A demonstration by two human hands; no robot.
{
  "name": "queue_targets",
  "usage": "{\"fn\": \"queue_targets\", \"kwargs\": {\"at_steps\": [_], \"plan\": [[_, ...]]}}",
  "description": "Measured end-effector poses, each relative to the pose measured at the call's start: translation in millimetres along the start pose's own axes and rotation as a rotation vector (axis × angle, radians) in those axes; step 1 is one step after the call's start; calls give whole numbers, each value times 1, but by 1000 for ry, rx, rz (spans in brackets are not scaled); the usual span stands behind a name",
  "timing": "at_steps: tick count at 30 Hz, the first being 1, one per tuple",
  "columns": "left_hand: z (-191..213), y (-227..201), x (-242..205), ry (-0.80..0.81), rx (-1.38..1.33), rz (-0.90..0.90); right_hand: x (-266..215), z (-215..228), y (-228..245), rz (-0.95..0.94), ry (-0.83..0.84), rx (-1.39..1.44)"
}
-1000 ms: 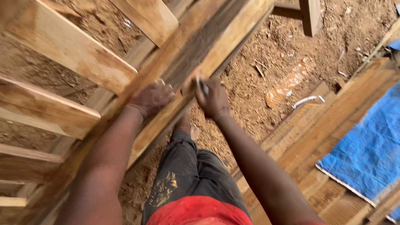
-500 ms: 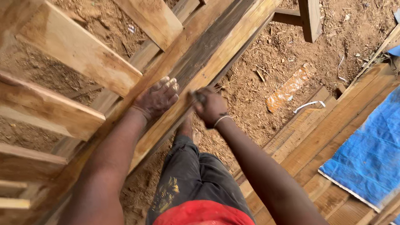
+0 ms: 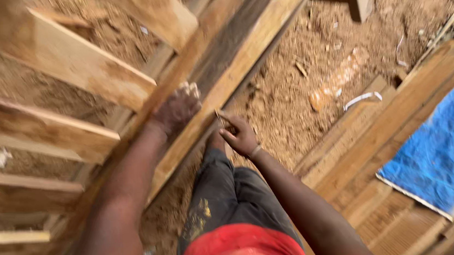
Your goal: The person sands a wooden furniture frame using a piece of sandpaper and applies a substance to the wood by hand.
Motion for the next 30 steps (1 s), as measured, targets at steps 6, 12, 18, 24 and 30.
{"fn": "queue_targets", "kwargs": {"at_steps": [6, 12, 18, 24, 30], "plan": [[18, 7, 11, 21, -118, 10, 12, -12, 43, 562, -220, -510], [33, 12, 9, -12, -128, 6, 4, -34, 24, 78, 184, -650], [24, 11, 4, -57, -242, 15, 55, 18, 25, 89, -248, -558], [27, 13, 4, -128, -290, 22, 32, -33, 28, -123, -47, -427], [29, 16, 3, -146, -221, -16, 29, -53, 32, 306, 137, -725]]}}
Point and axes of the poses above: each hand's wrist, its own x-axis towards the middle knuckle, its own z-axis out of the back of the hand, y = z × x, the point moved 10 cm from there along x, towards the middle knuckle, and after that the axes turned 8 degrees about z, right-handed, at the moved point
